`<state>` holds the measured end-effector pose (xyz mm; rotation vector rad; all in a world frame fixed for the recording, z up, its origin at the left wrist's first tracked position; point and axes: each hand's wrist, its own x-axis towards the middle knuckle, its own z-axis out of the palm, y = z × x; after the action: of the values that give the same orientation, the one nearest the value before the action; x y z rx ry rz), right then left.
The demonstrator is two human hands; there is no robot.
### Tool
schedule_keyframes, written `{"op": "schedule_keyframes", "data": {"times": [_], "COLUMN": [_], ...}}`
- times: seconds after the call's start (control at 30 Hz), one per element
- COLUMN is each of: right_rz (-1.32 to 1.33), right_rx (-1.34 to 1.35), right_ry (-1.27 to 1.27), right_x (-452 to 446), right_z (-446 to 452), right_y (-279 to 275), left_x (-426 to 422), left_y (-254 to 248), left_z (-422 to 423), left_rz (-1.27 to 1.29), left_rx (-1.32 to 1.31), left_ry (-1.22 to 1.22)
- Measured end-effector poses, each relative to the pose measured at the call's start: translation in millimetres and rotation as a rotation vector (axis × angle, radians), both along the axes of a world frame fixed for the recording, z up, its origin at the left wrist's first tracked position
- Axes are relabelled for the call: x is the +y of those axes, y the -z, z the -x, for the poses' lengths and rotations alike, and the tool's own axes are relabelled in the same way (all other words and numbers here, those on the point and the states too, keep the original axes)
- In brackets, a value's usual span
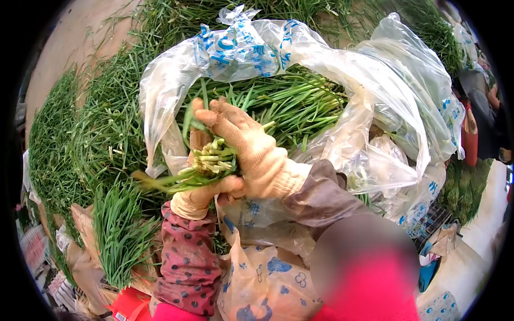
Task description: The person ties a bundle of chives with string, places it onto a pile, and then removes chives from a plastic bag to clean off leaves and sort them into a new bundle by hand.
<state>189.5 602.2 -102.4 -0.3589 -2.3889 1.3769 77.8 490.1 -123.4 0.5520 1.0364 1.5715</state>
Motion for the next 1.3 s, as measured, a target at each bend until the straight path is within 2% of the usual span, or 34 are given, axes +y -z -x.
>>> {"op": "schedule_keyframes", "data": {"times": [0.03,0.07,0.13,0.23,0.27,0.3,0.4,0.47,0.53,0.6,0.73,0.8,0.83,0.87,0.97,1.07,1.1,1.13,1.2,1.23,1.27,1.3], "right_rz": [-0.037,-0.092,-0.228,-0.172,-0.178,-0.212,-0.199,-0.213,-0.296,-0.214,0.499,0.260,0.214,0.132,0.387,0.235,0.220,0.245,0.473,0.469,0.347,0.272], "right_rx": [0.026,0.045,-0.020,0.054,0.076,0.139,0.041,0.002,0.017,0.156,0.321,-0.083,-0.195,-0.203,0.272,-0.230,-0.163,0.086,0.315,0.255,0.019,0.000], "right_ry": [0.074,0.067,0.085,-0.005,-0.040,-0.045,-0.169,-0.261,-0.332,-0.278,-0.138,-0.032,-0.059,-0.069,-0.110,0.013,0.038,0.050,-0.052,-0.049,-0.014,-0.018], "right_x": [-8,-14,-22,-25,-26,-28,-30,-33,-36,-38,-32,-27,-31,-36,-46,-50,-49,-55,-65,-63,-65,-71], "right_z": [8,13,14,9,8,10,11,16,23,31,30,34,40,37,34,51,50,44,32,35,39,35], "right_y": [6,19,10,10,16,21,8,2,-14,-44,-86,-103,-110,-123,-153,-194,-192,-203,-240,-246,-254,-262], "left_x": [-10,-15,-23,-38,-43,-49,-100,-148,-195,-243,-325,-349,-358,-367,-382,-391,-395,-397,-406,-406,-407,-408], "left_y": [0,9,14,0,-3,-2,-23,-33,-55,-72,-96,-110,-117,-122,-138,-156,-160,-162,-170,-173,-172,-172], "left_z": [6,5,4,0,-4,-12,-1,-1,-12,-20,-48,-61,-70,-76,-97,-111,-110,-109,-126,-130,-132,-137], "left_rz": [0.027,0.010,0.026,0.149,0.119,0.033,0.277,0.236,0.416,0.550,0.553,0.535,0.519,0.519,0.494,0.557,0.545,0.491,0.412,0.379,0.320,0.262], "left_rx": [-0.142,-0.135,-0.120,-0.049,-0.029,0.094,0.225,0.589,0.284,0.166,0.050,0.039,0.026,0.029,0.006,-0.008,-0.002,0.004,-0.017,-0.054,-0.090,-0.161], "left_ry": [0.072,0.040,0.015,0.056,0.024,-0.120,0.051,-0.056,-0.231,-0.338,-0.500,-0.540,-0.555,-0.568,-0.582,-0.566,-0.573,-0.567,-0.566,-0.563,-0.543,-0.509]}}
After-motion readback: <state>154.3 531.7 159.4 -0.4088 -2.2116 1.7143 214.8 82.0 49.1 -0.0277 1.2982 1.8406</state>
